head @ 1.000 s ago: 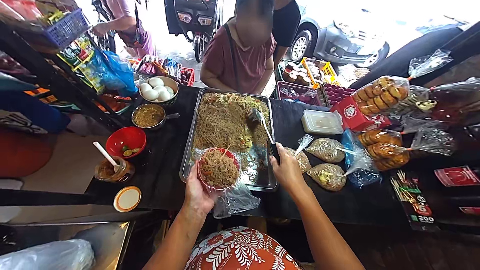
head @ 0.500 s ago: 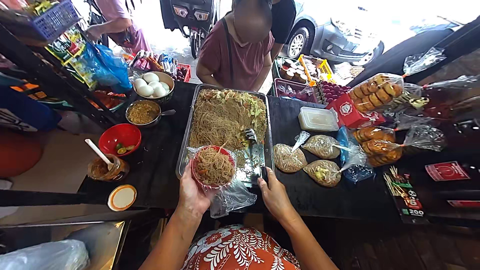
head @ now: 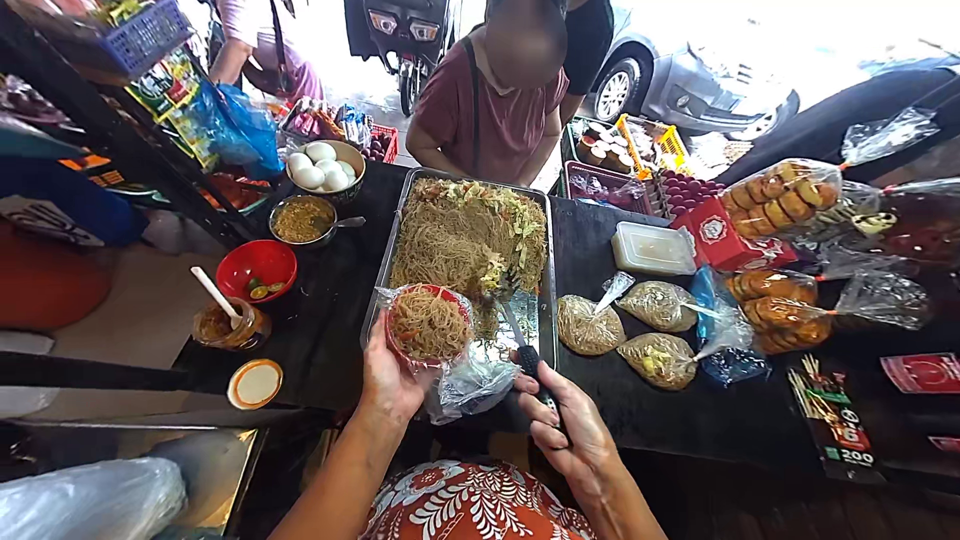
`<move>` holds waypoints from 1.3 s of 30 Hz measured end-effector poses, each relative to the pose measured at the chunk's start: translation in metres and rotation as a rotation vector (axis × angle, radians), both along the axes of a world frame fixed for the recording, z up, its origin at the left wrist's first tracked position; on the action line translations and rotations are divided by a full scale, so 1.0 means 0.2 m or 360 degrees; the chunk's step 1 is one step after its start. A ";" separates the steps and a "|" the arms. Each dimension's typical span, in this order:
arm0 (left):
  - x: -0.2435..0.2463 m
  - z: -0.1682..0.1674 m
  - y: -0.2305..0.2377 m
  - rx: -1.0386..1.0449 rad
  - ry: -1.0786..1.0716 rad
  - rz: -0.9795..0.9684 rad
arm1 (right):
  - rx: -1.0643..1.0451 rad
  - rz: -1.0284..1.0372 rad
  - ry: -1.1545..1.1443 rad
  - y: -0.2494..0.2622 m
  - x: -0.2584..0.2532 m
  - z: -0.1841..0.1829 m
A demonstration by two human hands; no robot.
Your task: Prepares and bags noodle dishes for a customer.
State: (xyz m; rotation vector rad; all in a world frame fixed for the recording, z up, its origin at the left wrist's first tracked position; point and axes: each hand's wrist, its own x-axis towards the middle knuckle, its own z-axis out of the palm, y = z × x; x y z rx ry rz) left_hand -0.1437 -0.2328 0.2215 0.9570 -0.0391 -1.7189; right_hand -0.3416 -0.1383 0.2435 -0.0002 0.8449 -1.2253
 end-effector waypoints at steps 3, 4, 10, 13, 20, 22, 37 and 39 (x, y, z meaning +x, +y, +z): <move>-0.06 -0.01 -0.05 -0.0012 0.0031 -0.0063 | -0.0130 0.0103 0.0075 0.10 -0.07 0.08; -0.08 -0.01 -0.06 -0.0017 0.0053 -0.0079 | -0.0193 0.0156 0.0121 0.13 -0.09 0.10; -0.23 -0.05 -0.14 0.0042 0.0158 -0.0178 | -0.0375 0.0477 0.0738 0.30 -0.14 0.27; -0.27 -0.05 -0.14 0.0055 0.0161 -0.0251 | -0.0373 0.0692 0.1569 0.35 -0.11 0.22; -0.28 -0.08 -0.10 0.0058 0.0109 -0.0322 | -0.0799 0.0834 0.3528 0.34 -0.14 0.02; -0.28 -0.10 -0.10 0.0052 0.0112 -0.0290 | -0.0896 0.0787 0.3679 0.34 -0.17 0.02; -0.10 -0.03 -0.03 -0.0042 0.0053 -0.0031 | -0.0326 0.0688 0.2872 0.08 -0.28 0.02; -0.07 -0.01 -0.01 -0.0021 -0.0015 0.0014 | -0.0238 0.0740 0.2879 0.02 -0.25 -0.05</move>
